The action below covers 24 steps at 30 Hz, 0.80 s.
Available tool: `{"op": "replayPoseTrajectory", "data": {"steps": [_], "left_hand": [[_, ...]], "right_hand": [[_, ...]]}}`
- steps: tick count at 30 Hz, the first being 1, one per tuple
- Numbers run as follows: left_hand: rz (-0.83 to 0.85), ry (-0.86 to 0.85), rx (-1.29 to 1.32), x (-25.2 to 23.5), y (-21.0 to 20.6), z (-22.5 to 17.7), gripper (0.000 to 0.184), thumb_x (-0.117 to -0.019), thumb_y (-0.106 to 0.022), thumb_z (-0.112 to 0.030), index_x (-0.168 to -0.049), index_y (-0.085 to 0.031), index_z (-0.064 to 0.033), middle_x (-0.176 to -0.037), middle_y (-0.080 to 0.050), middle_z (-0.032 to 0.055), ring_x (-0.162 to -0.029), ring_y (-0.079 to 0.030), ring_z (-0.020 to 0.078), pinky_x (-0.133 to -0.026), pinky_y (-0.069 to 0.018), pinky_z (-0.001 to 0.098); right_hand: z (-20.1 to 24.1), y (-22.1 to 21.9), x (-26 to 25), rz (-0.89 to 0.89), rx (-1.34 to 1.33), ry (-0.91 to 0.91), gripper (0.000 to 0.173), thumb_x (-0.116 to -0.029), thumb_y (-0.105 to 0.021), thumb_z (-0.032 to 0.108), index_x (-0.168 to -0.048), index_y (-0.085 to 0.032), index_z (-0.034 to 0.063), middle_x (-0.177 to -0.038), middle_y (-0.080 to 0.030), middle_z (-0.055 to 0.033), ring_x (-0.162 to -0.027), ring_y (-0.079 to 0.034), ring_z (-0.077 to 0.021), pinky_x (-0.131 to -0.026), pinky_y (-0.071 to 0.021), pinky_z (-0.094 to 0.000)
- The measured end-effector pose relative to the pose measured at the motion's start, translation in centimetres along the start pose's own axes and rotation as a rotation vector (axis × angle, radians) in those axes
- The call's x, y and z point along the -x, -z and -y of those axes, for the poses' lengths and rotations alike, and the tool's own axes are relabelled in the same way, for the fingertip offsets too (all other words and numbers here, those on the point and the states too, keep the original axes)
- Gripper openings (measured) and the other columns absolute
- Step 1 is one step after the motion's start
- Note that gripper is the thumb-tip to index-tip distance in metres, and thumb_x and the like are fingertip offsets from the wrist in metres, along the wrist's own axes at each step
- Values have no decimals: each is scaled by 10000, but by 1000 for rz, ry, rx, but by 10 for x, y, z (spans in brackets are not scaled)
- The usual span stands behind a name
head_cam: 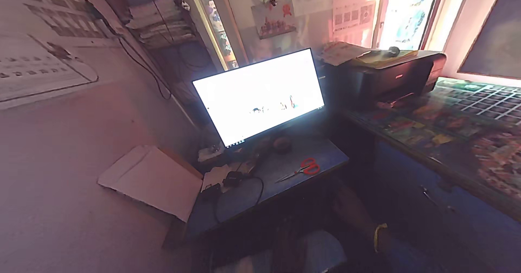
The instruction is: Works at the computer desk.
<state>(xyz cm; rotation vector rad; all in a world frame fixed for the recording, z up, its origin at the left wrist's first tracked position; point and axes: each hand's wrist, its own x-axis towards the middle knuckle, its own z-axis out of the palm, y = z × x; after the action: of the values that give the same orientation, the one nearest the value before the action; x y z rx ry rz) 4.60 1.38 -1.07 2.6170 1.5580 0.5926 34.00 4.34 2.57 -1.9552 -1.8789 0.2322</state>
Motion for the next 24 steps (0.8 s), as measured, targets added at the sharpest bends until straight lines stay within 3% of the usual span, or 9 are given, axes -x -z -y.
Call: {"op": "replayPoseTrajectory", "data": {"steps": [3, 17, 24], "left_hand": [[-19, -10, 9, 0, 0, 0, 548, -1043, -447, -487, -1437, -600, -138, -1587, -454, 133, -1497, -383, 337, -1226, -277, 571], [-46, -39, -17, 1, -4, 4, 531, -1052, -409, -482, -1434, -610, -173, -1603, -437, 114, -1498, -384, 327, -1230, -276, 561], [-40, -38, -36, 2, -5, 3, 545, -1056, -398, -495, -1426, -615, -160, -1606, -433, 116, -1505, -372, 331, -1233, -270, 569]], "right_hand": [[0, 1, 0, 14, -3, -13, 510, -1004, -539, 372, -1428, -589, 93, -1580, -437, -180, -1455, -435, -338, -1195, -375, -475], [1, 3, 1, 14, -16, 70, 485, -1028, -519, 383, -1456, -581, 164, -1564, -482, -108, -1446, -455, -294, -1190, -387, -457], [0, -1, 2, 14, -31, 61, 484, -1031, -521, 384, -1456, -577, 159, -1543, -498, -139, -1427, -476, -317, -1176, -402, -477]]}}
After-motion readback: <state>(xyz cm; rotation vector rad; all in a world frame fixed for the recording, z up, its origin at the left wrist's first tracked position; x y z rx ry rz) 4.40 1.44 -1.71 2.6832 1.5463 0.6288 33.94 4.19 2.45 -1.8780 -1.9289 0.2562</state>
